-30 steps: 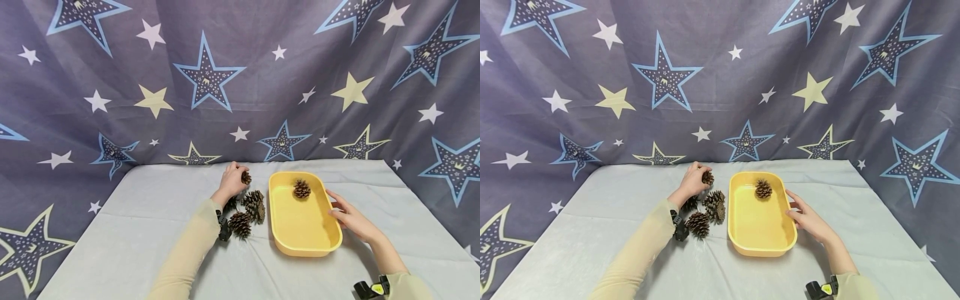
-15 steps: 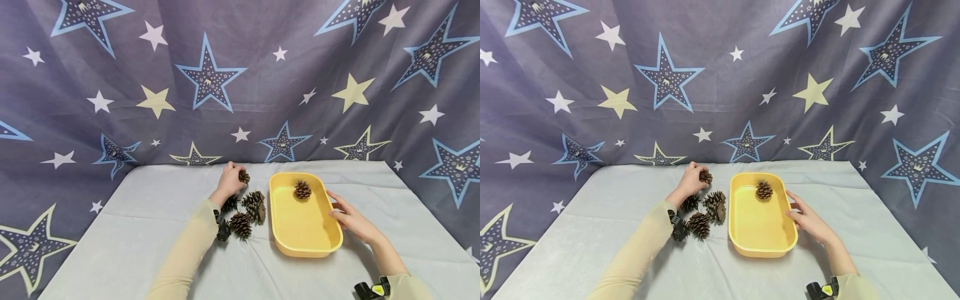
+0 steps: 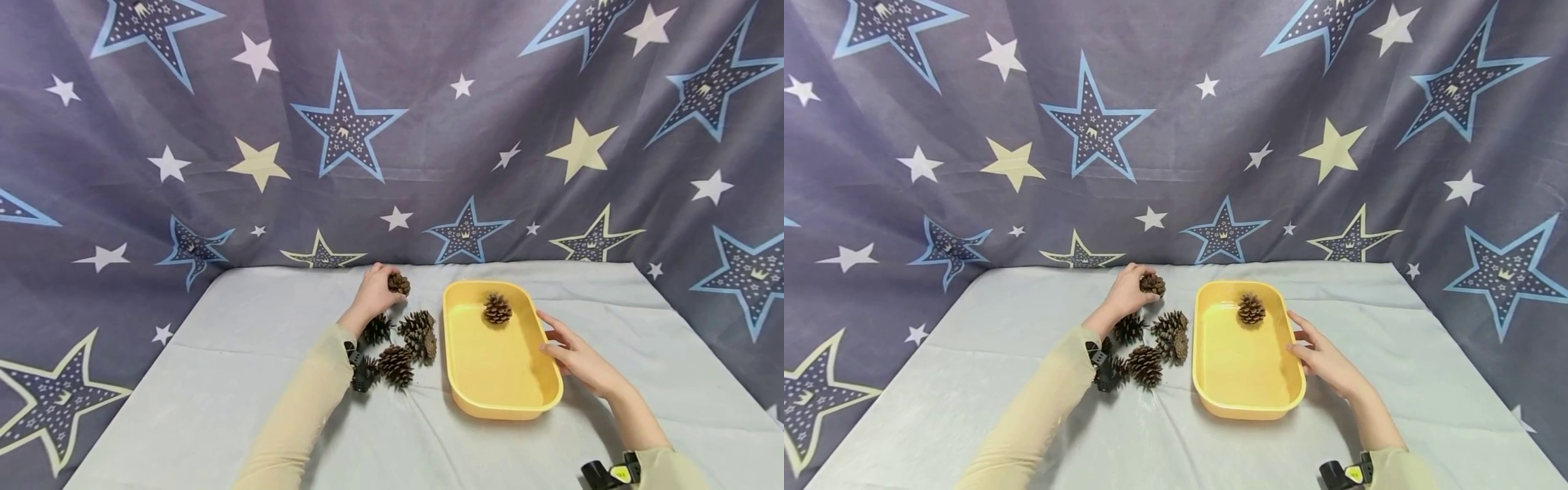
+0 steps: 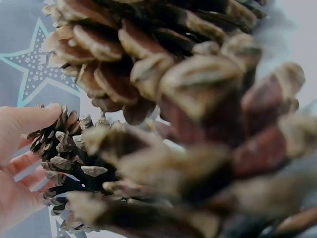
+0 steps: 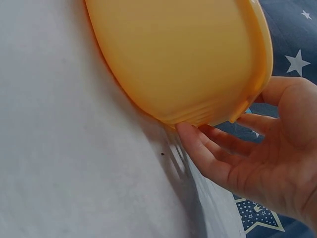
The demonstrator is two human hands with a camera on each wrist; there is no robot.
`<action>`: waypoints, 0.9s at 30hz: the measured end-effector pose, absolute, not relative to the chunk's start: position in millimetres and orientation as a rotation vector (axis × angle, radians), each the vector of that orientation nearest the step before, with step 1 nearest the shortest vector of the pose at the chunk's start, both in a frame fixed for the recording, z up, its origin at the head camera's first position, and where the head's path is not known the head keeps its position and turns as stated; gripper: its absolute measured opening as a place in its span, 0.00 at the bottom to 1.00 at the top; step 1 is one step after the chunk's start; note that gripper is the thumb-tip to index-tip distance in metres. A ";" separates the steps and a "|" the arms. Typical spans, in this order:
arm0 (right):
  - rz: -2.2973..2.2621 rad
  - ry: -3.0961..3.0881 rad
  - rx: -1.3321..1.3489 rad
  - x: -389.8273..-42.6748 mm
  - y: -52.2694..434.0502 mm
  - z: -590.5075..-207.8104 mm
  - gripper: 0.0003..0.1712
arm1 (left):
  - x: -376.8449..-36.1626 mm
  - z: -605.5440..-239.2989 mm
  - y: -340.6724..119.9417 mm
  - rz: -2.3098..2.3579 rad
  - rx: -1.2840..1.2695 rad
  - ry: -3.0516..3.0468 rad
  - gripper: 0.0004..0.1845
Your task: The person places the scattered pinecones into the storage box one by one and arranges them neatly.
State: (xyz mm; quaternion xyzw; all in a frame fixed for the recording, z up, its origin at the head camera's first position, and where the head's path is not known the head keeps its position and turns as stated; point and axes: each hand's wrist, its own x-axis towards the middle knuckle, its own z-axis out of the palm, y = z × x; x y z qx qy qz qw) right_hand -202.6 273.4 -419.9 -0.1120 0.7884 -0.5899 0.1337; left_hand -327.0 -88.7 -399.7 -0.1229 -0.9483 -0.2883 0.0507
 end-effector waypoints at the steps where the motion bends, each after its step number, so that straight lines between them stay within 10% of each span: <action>1: -1.710 2.287 -0.328 -202.6 273.5 -419.4 0.40 | -327.1 -399.4 -88.7 -0.881 -0.378 -2.882 0.29; 27: -1.689 2.279 -0.317 -203.0 272.9 -420.0 0.40 | -314.1 -385.9 -79.1 -1.000 -0.427 -2.826 0.30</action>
